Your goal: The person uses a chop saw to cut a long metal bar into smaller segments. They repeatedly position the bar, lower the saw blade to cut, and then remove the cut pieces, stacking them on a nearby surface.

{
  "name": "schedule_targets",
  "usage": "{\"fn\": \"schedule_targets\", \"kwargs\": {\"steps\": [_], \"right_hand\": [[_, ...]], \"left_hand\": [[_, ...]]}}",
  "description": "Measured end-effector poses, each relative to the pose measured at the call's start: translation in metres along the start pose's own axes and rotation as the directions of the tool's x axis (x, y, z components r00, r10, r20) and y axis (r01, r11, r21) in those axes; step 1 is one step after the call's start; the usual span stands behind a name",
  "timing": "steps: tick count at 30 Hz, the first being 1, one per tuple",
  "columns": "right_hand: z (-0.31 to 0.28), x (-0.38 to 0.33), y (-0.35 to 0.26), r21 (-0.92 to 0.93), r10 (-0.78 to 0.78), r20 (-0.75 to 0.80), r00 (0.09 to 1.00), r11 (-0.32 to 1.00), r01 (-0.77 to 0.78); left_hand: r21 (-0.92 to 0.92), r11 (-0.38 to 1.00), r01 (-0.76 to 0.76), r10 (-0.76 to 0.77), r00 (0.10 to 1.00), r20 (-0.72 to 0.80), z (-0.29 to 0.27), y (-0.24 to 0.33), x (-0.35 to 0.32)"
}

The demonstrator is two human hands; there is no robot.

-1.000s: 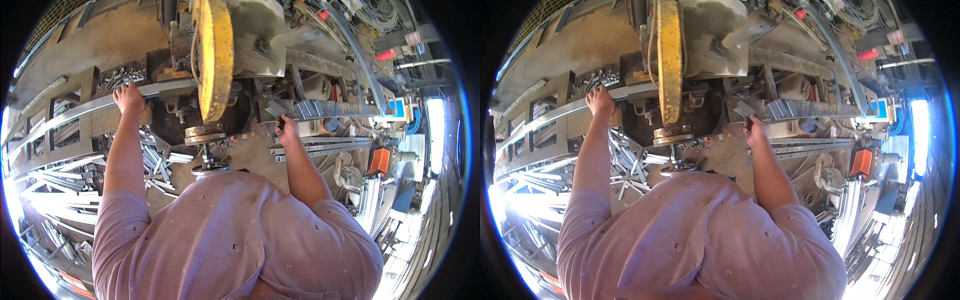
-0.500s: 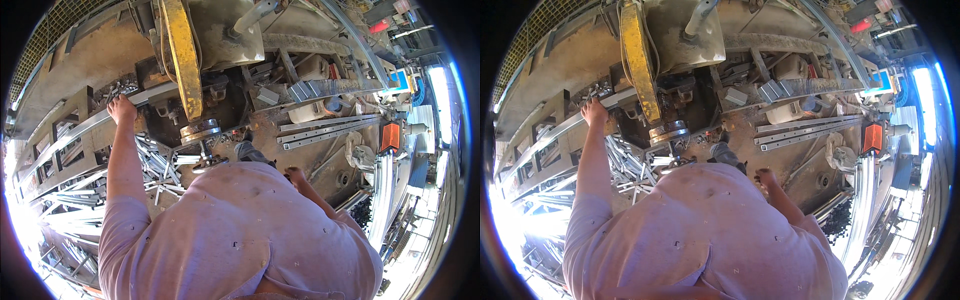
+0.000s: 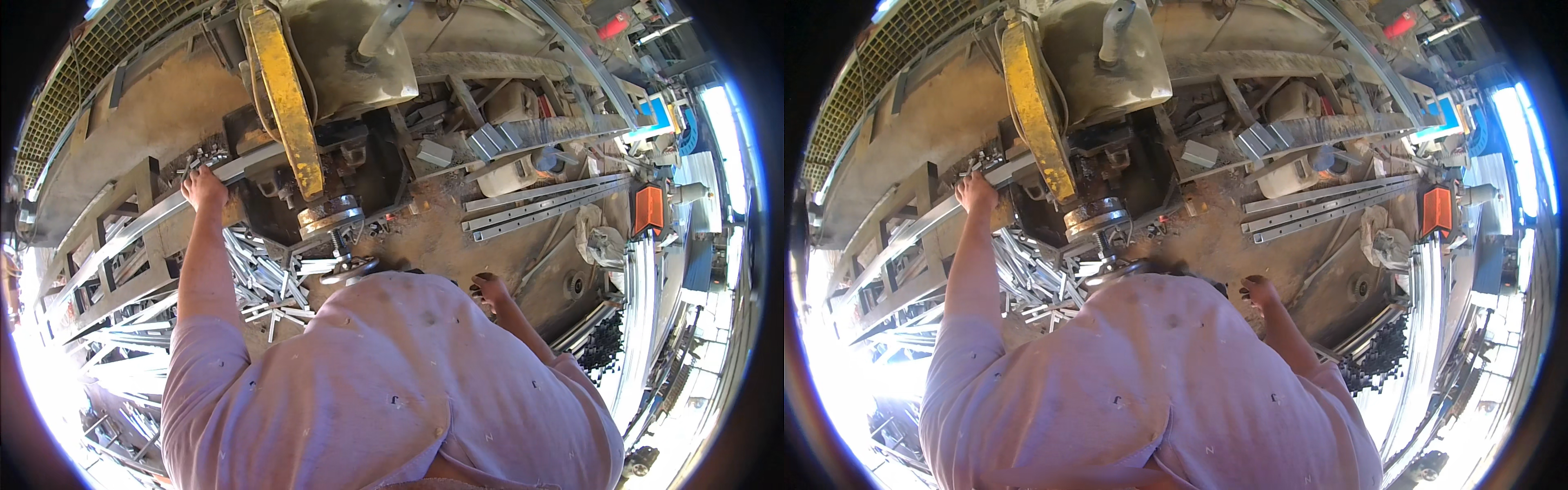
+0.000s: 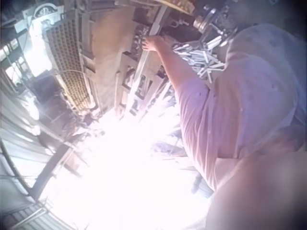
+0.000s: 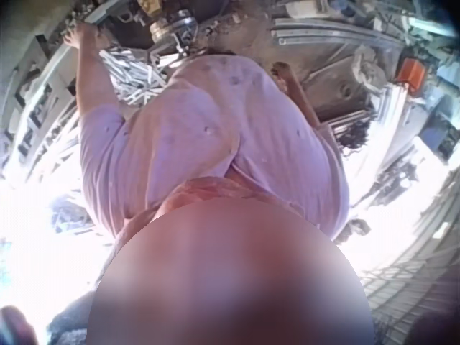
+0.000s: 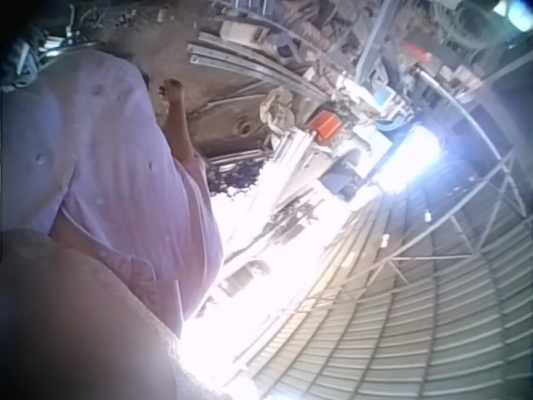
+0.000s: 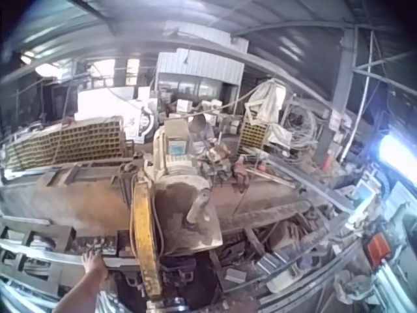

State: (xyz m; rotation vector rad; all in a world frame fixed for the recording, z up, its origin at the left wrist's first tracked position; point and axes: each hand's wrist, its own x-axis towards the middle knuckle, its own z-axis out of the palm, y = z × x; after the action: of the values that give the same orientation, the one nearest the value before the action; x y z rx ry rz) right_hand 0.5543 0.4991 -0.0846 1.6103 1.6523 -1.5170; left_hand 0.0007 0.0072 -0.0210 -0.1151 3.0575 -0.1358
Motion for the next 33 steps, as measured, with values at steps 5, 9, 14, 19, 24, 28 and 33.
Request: {"fn": "schedule_targets", "kwargs": {"steps": [5, 9, 14, 19, 24, 28, 33], "right_hand": [[0.015, -0.008, 0.010, -0.029, -0.086, 0.041, 0.995, 0.996, 0.088], [0.009, -0.021, 0.046, -0.006, -0.051, 0.006, 0.999, 0.999, 0.051], [0.000, -0.047, 0.129, 0.171, 0.190, -0.072, 0.979, 0.969, -0.175], [0.012, -0.059, 0.247, 0.039, 0.163, -0.068, 0.984, 0.986, -0.161], [0.064, -0.105, 0.287, 0.230, 0.267, -0.044, 0.963, 0.940, -0.251], [0.098, -0.120, 0.300, 0.414, 0.257, 0.013, 0.966, 0.878, -0.239], [0.116, -0.135, 0.319, 0.332, 0.094, -0.033, 0.995, 0.940, -0.078]], "left_hand": [[0.002, 0.995, -0.098, 0.098, 0.995, 0.032, -0.012, -0.003, -0.008], [-0.043, 0.956, -0.290, 0.290, 0.957, -0.028, -0.004, -0.023, -0.011], [0.002, 0.965, -0.261, 0.261, 0.965, 0.037, 0.000, -0.021, -0.004], [0.041, 0.966, -0.255, 0.247, 0.960, 0.132, 0.003, -0.029, 0.005], [0.103, 0.966, -0.235, 0.213, 0.959, 0.186, -0.001, -0.017, 0.011], [0.142, 0.959, -0.245, 0.208, 0.949, 0.236, 0.003, -0.025, 0.018], [0.079, 0.966, -0.245, 0.226, 0.954, 0.199, 0.011, -0.031, 0.019]]}}
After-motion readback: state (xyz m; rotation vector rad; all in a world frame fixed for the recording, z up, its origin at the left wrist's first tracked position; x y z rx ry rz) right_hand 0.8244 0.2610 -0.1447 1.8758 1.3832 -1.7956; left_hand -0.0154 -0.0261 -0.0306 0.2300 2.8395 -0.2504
